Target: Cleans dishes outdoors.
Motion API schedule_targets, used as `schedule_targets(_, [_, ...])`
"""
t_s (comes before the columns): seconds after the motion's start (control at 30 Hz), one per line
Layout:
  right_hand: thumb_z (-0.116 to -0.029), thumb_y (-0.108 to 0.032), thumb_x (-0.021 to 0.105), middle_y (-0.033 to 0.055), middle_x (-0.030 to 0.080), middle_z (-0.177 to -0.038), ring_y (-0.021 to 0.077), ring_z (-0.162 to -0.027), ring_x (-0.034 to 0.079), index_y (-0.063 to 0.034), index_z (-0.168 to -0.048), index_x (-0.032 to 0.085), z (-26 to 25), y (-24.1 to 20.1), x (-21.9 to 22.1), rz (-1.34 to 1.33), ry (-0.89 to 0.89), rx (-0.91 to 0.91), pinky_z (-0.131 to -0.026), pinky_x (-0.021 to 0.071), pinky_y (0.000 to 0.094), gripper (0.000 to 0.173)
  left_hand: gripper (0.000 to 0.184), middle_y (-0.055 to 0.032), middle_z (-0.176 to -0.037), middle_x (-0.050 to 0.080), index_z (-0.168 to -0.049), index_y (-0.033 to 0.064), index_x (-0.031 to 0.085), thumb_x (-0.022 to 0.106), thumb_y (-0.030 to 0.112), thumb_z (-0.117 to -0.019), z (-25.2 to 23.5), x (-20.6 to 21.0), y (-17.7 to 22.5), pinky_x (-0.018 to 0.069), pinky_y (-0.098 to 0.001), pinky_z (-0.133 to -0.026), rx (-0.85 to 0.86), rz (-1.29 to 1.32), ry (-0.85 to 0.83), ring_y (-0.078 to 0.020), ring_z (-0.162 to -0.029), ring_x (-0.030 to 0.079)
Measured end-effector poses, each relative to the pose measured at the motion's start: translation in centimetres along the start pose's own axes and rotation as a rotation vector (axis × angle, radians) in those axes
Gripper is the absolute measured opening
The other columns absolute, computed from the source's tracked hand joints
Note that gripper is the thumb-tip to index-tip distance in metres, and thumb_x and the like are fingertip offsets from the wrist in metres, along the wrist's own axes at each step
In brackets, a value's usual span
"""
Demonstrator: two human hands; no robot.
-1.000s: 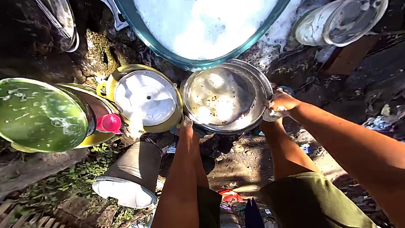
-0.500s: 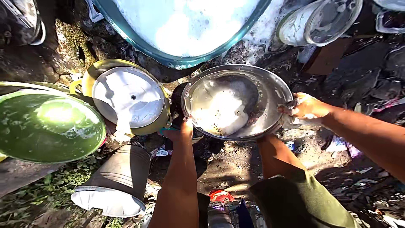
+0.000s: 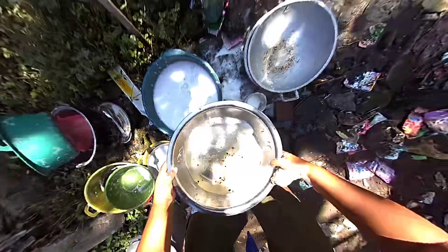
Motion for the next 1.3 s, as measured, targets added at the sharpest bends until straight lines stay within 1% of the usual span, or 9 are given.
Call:
schedule_targets(0.13, [-0.1030,-0.016,0.058,0.0058,0.064,-0.086,0.0140,-0.073,0.063,-0.0032,-0.114,0.061,2.6,1.2,-2.5,-0.411,-0.064,-0.040,-0.066,0.0560,0.0339,0.017,0.065,-0.0083,-0.146,0.054,-0.156,0.0067,0.033,0.043,-0.005,-0.0935,2.2,9.8,16.8,0.0542,-0.0261,-0.097,0.194,-0.082,-0.254,-0.0076,-0.121,0.060])
schedule_targets(0.23, [-0.1040,-0.016,0.051,0.0046,0.061,-0.083,0.0130,-0.070,0.062,-0.0062,-0.110,0.058,6.2,1.8,-8.6,-0.780,0.040,-0.135,-0.062,0.0550,0.0329,0.014,0.047,-0.0083,-0.118,0.066,-0.138,0.0055,0.054,0.055,-0.006,-0.0923,7.1,24.9,29.2,0.0572,-0.0290,-0.081,0.286,-0.372,-0.312,-0.0101,-0.098,0.066])
schedule_targets(0.33, [-0.1037,-0.015,0.050,-0.0004,0.066,-0.085,0.0050,-0.074,0.064,-0.0081,-0.106,0.064,13.7,1.8,-17.4,-0.861,0.307,-0.443,-0.066,0.0563,0.0236,0.015,0.045,-0.0113,-0.118,0.068,-0.137,0.0110,0.060,0.058,0.001,-0.0933,15.8,39.4,38.5,0.0550,-0.0431,-0.086,0.440,-0.532,-0.472,-0.0198,-0.101,0.066])
schedule_targets(0.47, [-0.1012,-0.010,0.048,-0.0029,0.068,-0.082,0.0051,-0.074,0.066,-0.0128,-0.096,0.062,19.9,0.3,-26.9,-1.003,0.532,-0.663,-0.067,0.0583,0.0260,0.015,0.038,-0.0071,-0.111,0.067,-0.130,0.0076,0.063,0.056,0.006,-0.0931,25.7,48.6,46.0,0.0541,-0.0333,-0.081,0.885,-0.480,-0.731,-0.0120,-0.097,0.064])
schedule_targets(0.57, [-0.1013,-0.011,0.051,-0.0014,0.062,-0.081,0.0073,-0.071,0.063,-0.0119,-0.099,0.057,20.3,-0.2,-29.0,-0.961,0.552,-0.517,-0.063,0.0561,0.0275,0.007,0.036,-0.0090,-0.109,0.065,-0.133,0.0049,0.061,0.055,0.005,-0.0968,23.3,48.6,45.9,0.0510,-0.0327,-0.078,0.832,-0.428,-0.670,-0.0131,-0.091,0.061])
schedule_targets(0.7, [-0.1013,-0.014,0.053,-0.0027,0.063,-0.078,0.0042,-0.065,0.062,-0.0114,-0.102,0.060,16.5,-0.6,-26.1,-0.782,0.445,-0.356,-0.056,0.0548,0.0228,0.007,0.054,-0.0091,-0.134,0.064,-0.145,0.0150,0.056,0.054,0.004,-0.0919,11.6,41.2,37.7,0.0538,-0.0445,-0.095,0.487,-0.306,-0.514,-0.0189,-0.117,0.063])
schedule_targets(0.9, [-0.1052,-0.017,0.052,0.0077,0.063,-0.096,0.0095,-0.078,0.062,-0.0003,-0.123,0.057,8.8,-6.7,-15.7,-0.253,0.390,-0.204,-0.069,0.0557,0.0300,0.025,0.043,-0.0132,-0.138,0.062,-0.149,0.0104,0.050,0.049,0.025,-0.1084,-0.8,18.3,14.4,0.0509,-0.0447,-0.102,0.092,-0.077,-0.224,-0.0228,-0.123,0.061])
schedule_targets(1.07, [-0.1045,-0.022,0.059,0.0280,0.061,-0.128,0.0352,-0.116,0.061,0.0052,-0.138,0.054,4.3,-16.0,-8.0,0.234,0.540,-0.304,-0.101,0.0469,0.0547,0.043,0.042,-0.0246,-0.139,0.059,-0.138,-0.0009,0.059,0.050,0.028,-0.1077,1.5,-0.7,-0.6,0.0398,-0.0567,-0.112,-0.295,-0.553,0.083,-0.0379,-0.133,0.054])
schedule_targets(1.3, [-0.1028,-0.020,0.058,0.0358,0.053,-0.140,0.0472,-0.130,0.055,0.0055,-0.152,0.038,-4.2,-26.1,0.3,0.786,0.602,-0.706,-0.110,0.0419,0.0618,0.059,0.048,-0.0266,-0.146,0.052,-0.145,-0.0010,0.051,0.038,0.031,-0.1119,2.1,-18.6,-15.5,0.0349,-0.0567,-0.116,-0.480,-0.313,0.428,-0.0393,-0.139,0.048])
Point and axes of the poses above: each hand's wrist, its own z-axis away from the middle knuckle, its own x-axis out of the palm, y = z × x, the point moved 5 cm from there along -z, towards the middle knuckle
